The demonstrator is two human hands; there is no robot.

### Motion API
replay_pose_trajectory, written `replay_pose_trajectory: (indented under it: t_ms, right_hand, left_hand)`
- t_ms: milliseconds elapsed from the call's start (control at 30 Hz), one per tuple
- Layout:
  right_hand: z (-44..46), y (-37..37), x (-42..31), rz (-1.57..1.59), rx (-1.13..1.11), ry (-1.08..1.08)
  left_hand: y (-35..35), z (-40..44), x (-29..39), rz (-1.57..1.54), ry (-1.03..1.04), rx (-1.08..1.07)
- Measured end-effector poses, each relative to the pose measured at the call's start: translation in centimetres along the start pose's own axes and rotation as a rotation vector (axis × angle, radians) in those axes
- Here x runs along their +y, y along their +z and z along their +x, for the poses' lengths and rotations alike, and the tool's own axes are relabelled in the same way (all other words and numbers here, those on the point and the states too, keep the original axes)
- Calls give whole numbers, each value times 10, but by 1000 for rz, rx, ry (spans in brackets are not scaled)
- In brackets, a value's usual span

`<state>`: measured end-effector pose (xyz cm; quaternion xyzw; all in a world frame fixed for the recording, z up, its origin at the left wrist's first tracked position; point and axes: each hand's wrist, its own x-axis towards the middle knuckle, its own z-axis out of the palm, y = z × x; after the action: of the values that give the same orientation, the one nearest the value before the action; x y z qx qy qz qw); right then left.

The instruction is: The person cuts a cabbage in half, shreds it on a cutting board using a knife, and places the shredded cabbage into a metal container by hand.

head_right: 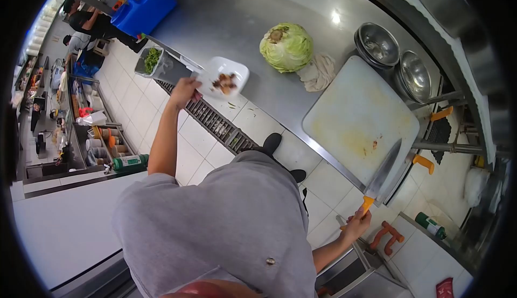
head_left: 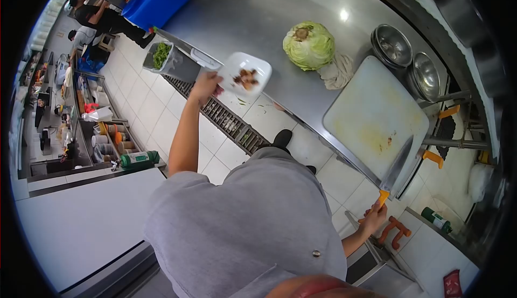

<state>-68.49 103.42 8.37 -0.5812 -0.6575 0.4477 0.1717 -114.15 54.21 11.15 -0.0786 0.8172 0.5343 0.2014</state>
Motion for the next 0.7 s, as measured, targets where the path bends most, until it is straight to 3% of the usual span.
replay_pose_trajectory:
  t_ms: [167,267,333,367,500,567,700]
  right_hand:
    - [-3,1,-4,-18,-21,5]
    - [-12,-1,-17,-37,-10,32]
    - [-9,-5,-6,-27,-28,38]
    - [-9,-8,-1,-6,-56,46]
    - [-22,-2,-14,113,-37,186]
    - [-30,2,-30,288,13,157]
    - [-2,-17,-17,239,-37,75]
  left_hand:
    - [-56,101,-29,-119,9,215]
    - [-85,160,-31,-362,-52,367]
    - [-94,182,-34,-795,-38,506]
    - [-92,184,-34,-791,-45,493]
    - [-44,140,-5,-282,326,723]
    - [18,100,14,-185,508,632]
    - [165,21,39,-134,740,162]
